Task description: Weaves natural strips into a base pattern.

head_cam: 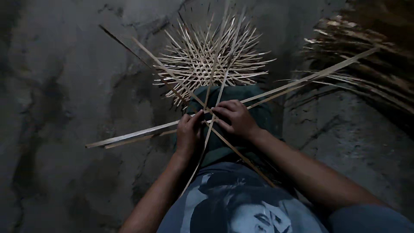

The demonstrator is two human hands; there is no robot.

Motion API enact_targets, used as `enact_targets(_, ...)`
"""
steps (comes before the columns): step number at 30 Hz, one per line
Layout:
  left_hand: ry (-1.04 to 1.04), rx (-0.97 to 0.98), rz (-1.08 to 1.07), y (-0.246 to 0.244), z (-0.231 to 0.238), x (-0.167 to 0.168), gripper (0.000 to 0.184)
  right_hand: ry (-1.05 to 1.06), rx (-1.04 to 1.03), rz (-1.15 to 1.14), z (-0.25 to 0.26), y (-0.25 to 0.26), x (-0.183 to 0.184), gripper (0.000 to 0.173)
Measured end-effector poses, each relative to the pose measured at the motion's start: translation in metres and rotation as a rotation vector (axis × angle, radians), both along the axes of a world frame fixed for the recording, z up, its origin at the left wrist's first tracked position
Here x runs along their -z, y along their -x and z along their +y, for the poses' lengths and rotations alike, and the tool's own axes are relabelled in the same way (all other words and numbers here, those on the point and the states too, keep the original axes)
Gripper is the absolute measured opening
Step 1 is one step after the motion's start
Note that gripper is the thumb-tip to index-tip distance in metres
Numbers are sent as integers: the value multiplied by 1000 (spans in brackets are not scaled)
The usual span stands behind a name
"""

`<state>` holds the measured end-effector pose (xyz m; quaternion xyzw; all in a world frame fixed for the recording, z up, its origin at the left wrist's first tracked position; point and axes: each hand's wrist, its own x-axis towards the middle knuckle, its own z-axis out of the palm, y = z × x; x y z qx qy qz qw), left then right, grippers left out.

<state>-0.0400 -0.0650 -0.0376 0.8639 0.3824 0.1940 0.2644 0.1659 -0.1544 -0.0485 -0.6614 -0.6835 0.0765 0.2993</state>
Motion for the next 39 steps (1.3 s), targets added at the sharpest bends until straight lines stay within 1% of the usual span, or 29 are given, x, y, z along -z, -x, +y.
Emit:
enact_targets(2, -28, -7, -16, 0, -2, -1, 37, 21, -25, 53, 2, -8, -5, 30)
enact_targets(4, -64, -9, -22, -1, -4, -1, 37, 25, -47, 17, 5, -15, -8, 34)
enact_targets(8, -79, -7, -13, -2, -6, -2, 37, -82, -130, -11, 15, -25, 2, 36)
enact_targets(11, -73, -12, -28, -1, -5, 0, 37, -112, -134, 8, 16, -26, 5, 36)
enact_targets(16, 8, 23, -30, -1, 0, 2, 40, -95, -133, -7, 14, -27, 6, 38)
enact_targets(18, 7, 24, -28, -1, 1, 2, 40, -89, -128, -12, 13, -26, 5, 36)
enact_targets(20, 6, 17, -28, -2, 1, 2, 39, -83, -127, -11, 14, -28, 5, 38)
enact_targets(22, 9, 14, -12, -2, 2, 1, 39, -36, -117, 43, 16, -30, 3, 38)
enact_targets(24, -18, 21, 51, -2, 1, -6, 40, 40, -94, 167, 17, -33, -4, 36)
enact_targets(25, -75, 22, 96, -3, -1, -10, 40, 75, -78, 255, 17, -36, -9, 36)
enact_targets(26, -145, 24, 142, -5, -3, -15, 40, 116, -62, 367, 17, -40, -14, 42)
enact_targets(28, -269, 44, 196, -13, -8, -28, 40, 129, -2, 720, 18, -49, -22, 54)
enact_targets(29, -286, 80, 203, -20, -8, -37, 39, 95, 48, 905, 18, -53, -23, 55)
enact_targets(30, -252, 137, 205, -28, -7, -46, 38, 61, 109, 1078, 17, -57, -23, 52)
enact_targets(32, -49, 269, 264, -50, -5, -63, 38, 12, 208, 1386, 17, -59, -24, 48)
enact_targets(33, 59, 322, 302, -61, -2, -65, 41, -18, 209, 1507, 18, -59, -23, 47)
enact_targets(35, 209, 362, 399, -85, 1, -62, 46, -43, 157, 1643, 16, -64, -22, 43)
enact_targets(36, 263, 366, 441, -95, 2, -60, 50, -43, 145, 1677, 9, -71, -30, 41)
enact_targets(37, 301, 363, 475, -103, 3, -59, 57, -57, 148, 1684, -1, -81, -43, 40)
enact_targets(39, 320, 350, 474, -109, 5, -56, 68, -119, 144, 1564, -30, -112, -84, 41)
